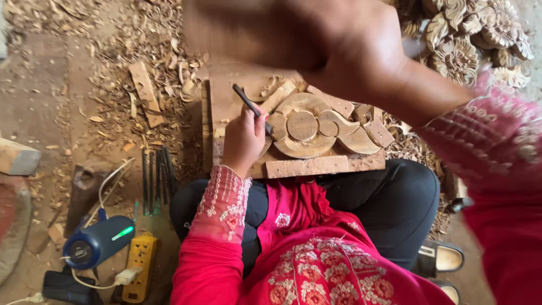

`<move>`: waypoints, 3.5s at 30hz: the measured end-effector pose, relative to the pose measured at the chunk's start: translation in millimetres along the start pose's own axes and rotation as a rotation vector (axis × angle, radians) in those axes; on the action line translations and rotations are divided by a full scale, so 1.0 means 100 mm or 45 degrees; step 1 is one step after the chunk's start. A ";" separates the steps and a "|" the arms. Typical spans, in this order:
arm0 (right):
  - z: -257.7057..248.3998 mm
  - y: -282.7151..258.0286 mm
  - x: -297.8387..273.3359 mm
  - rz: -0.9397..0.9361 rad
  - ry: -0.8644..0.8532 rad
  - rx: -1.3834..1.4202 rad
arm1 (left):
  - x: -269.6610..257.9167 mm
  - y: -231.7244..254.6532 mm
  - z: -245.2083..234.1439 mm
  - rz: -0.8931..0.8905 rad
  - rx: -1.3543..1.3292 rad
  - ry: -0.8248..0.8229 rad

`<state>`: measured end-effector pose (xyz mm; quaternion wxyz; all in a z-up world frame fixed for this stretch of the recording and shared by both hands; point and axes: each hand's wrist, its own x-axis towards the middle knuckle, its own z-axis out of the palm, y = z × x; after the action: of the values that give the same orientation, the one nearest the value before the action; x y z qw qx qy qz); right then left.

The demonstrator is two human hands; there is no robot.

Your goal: The person carves a wooden piece using a chisel and a wooden mallet. They repeatedly strike the chisel to shape the wood, occasionally adjusting the tool and the workpiece.

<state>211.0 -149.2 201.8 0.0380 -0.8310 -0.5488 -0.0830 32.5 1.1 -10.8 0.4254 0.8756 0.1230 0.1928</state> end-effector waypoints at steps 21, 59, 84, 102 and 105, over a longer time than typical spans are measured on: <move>1.26 -0.18 -1.29 0.733 -0.369 0.425 | -0.63 0.04 0.18 -0.274 -0.410 0.555; 0.83 0.38 -0.48 0.180 0.517 0.414 | 0.54 -0.08 0.06 -0.242 0.009 -0.259; 0.68 0.16 -1.46 0.477 0.246 0.617 | -0.97 0.07 0.11 -0.229 -0.583 0.410; 0.89 0.15 -1.75 0.590 0.280 0.697 | -0.50 0.16 0.45 0.127 -0.015 -0.372; 0.91 0.15 -1.78 0.592 0.270 0.679 | -0.73 0.29 0.63 -0.041 -0.416 -0.635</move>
<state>165.4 -302.1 80.9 0.3277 -0.8812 -0.3405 -0.0118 -3.6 -88.6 -40.7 0.5809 0.8138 -0.0042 -0.0179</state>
